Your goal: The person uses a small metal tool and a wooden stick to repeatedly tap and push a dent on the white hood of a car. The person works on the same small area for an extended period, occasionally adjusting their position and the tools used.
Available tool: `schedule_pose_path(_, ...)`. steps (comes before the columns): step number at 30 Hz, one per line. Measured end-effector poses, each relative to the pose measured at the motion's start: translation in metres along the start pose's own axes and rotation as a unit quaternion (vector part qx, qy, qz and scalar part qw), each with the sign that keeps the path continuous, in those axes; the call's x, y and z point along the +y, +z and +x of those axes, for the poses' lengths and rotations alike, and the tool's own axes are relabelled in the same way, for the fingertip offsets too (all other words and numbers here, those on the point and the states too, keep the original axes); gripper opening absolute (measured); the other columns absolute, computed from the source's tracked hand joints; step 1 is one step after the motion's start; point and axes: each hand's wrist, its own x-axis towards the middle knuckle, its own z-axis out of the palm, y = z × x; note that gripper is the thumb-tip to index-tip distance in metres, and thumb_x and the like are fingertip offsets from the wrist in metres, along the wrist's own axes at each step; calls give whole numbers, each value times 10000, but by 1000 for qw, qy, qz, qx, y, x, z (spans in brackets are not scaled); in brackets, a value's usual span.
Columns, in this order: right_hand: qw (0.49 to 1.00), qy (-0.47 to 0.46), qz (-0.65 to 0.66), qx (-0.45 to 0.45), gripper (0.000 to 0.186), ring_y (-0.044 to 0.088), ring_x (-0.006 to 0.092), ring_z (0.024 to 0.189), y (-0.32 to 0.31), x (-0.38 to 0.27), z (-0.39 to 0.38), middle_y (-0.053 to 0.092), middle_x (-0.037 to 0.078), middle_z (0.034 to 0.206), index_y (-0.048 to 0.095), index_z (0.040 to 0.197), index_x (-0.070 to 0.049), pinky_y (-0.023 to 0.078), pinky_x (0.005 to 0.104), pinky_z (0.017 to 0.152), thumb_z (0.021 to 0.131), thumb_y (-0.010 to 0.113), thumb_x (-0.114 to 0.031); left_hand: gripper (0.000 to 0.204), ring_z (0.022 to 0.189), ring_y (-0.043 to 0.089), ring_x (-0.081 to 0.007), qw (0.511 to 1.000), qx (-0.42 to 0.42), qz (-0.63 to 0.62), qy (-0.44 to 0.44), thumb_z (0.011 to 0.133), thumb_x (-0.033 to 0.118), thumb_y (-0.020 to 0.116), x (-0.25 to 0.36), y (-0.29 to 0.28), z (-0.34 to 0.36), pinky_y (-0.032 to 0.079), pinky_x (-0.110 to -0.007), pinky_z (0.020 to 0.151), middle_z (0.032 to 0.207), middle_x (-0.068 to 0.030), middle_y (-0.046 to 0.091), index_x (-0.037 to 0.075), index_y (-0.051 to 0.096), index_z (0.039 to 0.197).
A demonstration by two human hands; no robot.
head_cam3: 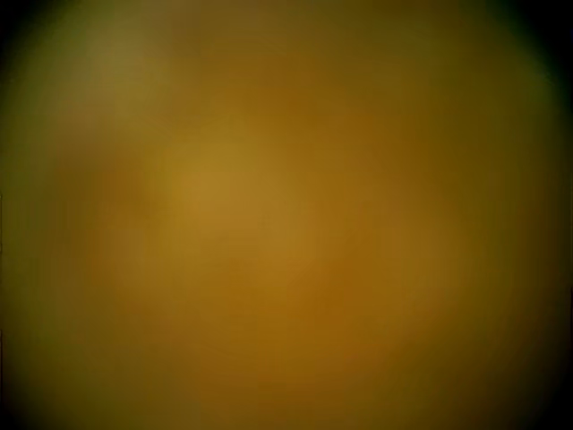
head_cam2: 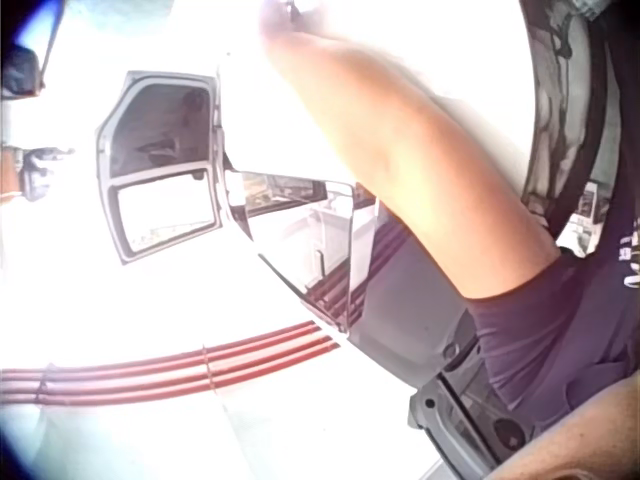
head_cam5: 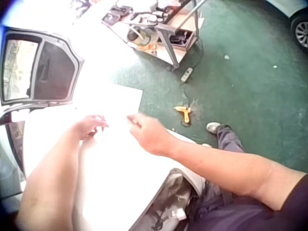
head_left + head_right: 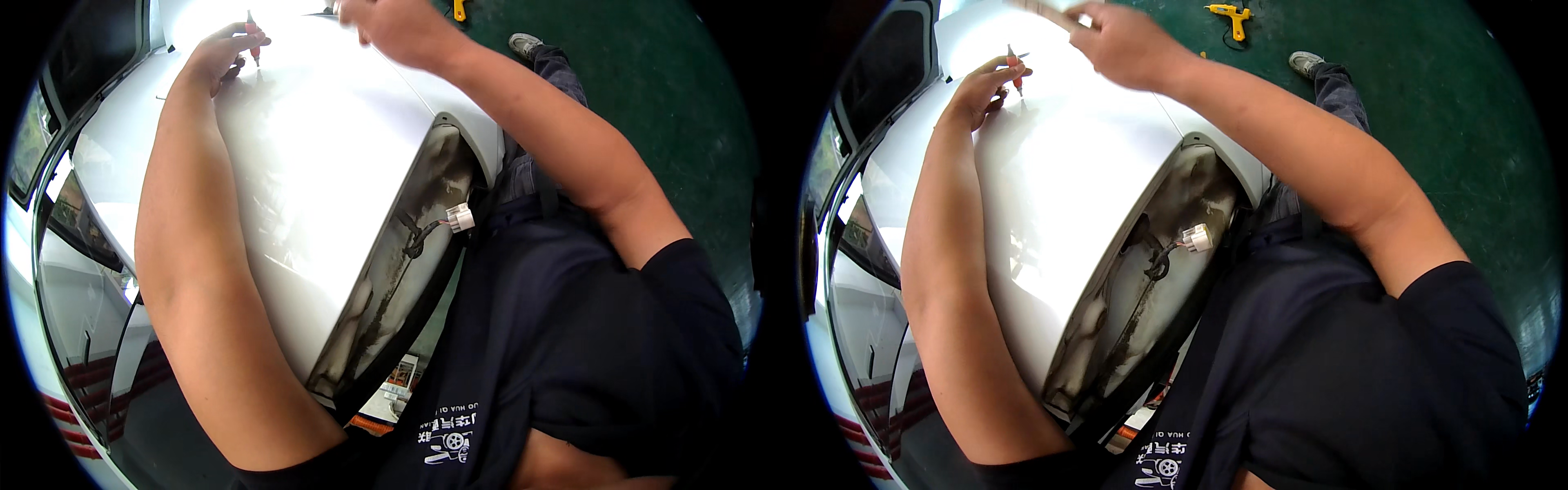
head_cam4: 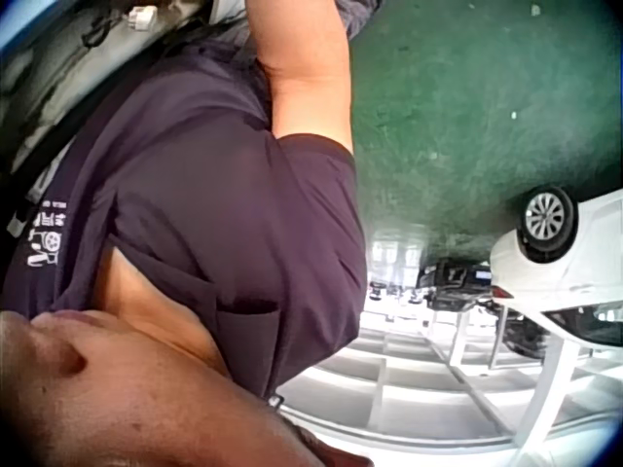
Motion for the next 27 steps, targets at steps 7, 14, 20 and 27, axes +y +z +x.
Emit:
schedule_pose_path(7, 989, 11, -16, -145, 415, 646, 376, 1188, -13, -7, 7, 680, 280, 1231, 560, 1351, 33, 476, 397, 1024, 1018, 532, -213, 339, 903, 483, -133, 1000, 1, 24, 0, 882, 381, 785, 1, 6, 3, 435, -278, 749, 1017, 47, 658, 225, 735, 1179)
schedule_pose_path(14, 998, -24, -39, -51, 397, 688, 243, 858, 7, 0, -3, 696, 173, 964, 602, 1325, -2, 544, 364, 811, 1041, 526, -268, 340, 887, 498, -150, 1000, 3, 20, -21, 876, 368, 793, -7, -1, 7, 440, -286, 749, 1041, 20, 651, 222, 740, 1178)
schedule_pose_path(20, 999, -38, 0, -37, 405, 689, 204, 740, -1, 6, 13, 702, 105, 849, 634, 1315, -9, 555, 350, 740, 1040, 521, -283, 444, 918, 473, -135, 999, -7, 21, -33, 963, 377, 725, 4, -5, 6, 427, -275, 844, 1188, 31, 725, 194, 659, 1362)
schedule_pose_path(27, 997, 60, -24, -44, 420, 674, 175, 723, 1, -13, -12, 686, 110, 840, 583, 1370, -18, 558, 364, 720, 1035, 521, -263, 343, 912, 485, -145, 1000, -1, -15, -17, 874, 350, 784, -2, -1, 5, 435, -277, 778, 1102, 35, 682, 203, 748, 1183)
